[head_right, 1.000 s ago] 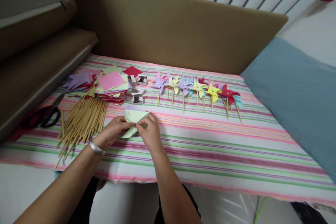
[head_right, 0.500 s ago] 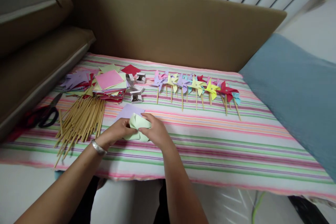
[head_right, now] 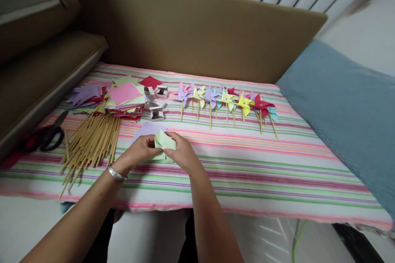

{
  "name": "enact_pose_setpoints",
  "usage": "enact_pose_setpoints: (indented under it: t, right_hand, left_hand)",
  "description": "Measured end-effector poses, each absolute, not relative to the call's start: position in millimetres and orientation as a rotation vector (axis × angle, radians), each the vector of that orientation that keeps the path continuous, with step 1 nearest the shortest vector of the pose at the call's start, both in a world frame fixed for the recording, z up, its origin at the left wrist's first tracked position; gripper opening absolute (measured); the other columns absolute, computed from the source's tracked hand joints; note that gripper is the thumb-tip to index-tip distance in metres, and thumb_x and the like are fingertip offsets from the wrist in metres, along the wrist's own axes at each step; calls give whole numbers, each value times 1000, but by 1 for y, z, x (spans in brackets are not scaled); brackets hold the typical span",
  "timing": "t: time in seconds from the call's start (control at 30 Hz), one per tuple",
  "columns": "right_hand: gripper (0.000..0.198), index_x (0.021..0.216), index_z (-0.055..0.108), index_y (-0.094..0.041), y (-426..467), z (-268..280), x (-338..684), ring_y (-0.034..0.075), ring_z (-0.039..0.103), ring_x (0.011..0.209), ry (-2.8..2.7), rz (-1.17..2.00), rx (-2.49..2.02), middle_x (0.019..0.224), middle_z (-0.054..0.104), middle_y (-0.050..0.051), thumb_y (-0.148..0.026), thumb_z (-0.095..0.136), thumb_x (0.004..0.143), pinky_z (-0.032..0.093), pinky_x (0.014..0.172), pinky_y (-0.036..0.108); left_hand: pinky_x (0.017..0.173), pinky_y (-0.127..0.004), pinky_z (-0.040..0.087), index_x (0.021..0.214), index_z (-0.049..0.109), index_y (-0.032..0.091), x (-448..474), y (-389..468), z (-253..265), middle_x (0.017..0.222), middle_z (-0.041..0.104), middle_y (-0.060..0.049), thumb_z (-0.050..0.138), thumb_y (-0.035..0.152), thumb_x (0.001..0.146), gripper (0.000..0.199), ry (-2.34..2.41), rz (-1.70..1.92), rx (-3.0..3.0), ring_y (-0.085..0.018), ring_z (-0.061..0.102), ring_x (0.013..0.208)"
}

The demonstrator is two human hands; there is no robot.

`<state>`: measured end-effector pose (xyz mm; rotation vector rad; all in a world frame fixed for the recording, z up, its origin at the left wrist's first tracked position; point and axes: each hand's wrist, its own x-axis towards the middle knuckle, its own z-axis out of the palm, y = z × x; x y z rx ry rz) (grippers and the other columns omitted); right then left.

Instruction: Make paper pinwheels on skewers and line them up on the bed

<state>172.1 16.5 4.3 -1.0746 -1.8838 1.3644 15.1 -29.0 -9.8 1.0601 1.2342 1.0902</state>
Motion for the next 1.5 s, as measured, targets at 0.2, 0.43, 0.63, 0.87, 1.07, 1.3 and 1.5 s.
enact_pose_setpoints:
  t: [0.2, 0.43, 0.63, 0.87, 1.07, 1.3, 1.5]
  right_hand:
    - [45, 106, 61, -22, 19, -8, 167, 19, 58, 80, -1475, 1467, -1129, 93, 65, 0, -19, 68, 61, 46, 68, 28]
    - [43, 100, 61, -20, 11, -9, 148, 16, 57, 71, -1081, 1557, -1080, 82, 66, 0, -18, 69, 57, 45, 62, 26]
    - [42, 98, 61, -19, 5, -10, 136, 16, 59, 70, -1037, 1553, -1038, 81, 66, -1, -19, 70, 57, 47, 64, 27]
    - [45, 108, 56, -18, 4, -11, 134, 21, 63, 81, -1136, 1555, -1041, 95, 68, 6, -27, 67, 65, 51, 70, 32]
    - [37, 118, 54, -24, -2, -6, 148, 22, 55, 109, -1663, 1003, -1057, 118, 59, 9, -29, 54, 81, 45, 91, 38]
    - [32, 107, 62, -26, -8, -6, 150, 25, 22, 136, -2117, 535, -900, 145, 30, 4, -14, 52, 79, 24, 108, 47]
    - [14, 85, 66, -26, -3, -6, 151, 24, 24, 135, -2082, 577, -913, 142, 38, 2, -18, 55, 80, 26, 106, 48]
  left_hand:
    - [61, -23, 43, 89, 64, 15, 15, -32, 3, 69, 64, -1, 74, 25, 61, 31, 1152, 1323, 747, -12, 59, 63]
    - [70, -27, 47, 87, 67, 13, 35, -35, -5, 85, 71, -7, 76, 24, 61, 30, 981, 1402, 462, -16, 63, 74]
    - [67, -24, 46, 80, 69, 13, 36, -34, -10, 82, 72, -5, 77, 20, 58, 25, 1028, 1527, 354, -13, 63, 69]
    - [68, -27, 47, 79, 68, 14, 24, -32, -9, 79, 72, -4, 76, 21, 55, 26, 1088, 1557, 344, -15, 63, 68]
    - [59, -26, 47, 70, 66, 10, -8, -25, -5, 64, 69, -5, 76, 22, 51, 25, 1179, 1549, 339, -16, 62, 58]
    - [57, -26, 47, 72, 66, 11, -18, -24, -9, 57, 67, -3, 75, 20, 50, 26, 1181, 1516, 353, -17, 62, 56]
    - [61, -26, 48, 77, 67, 11, -15, -26, -4, 64, 70, -4, 75, 18, 50, 29, 1179, 1494, 383, -16, 63, 60]
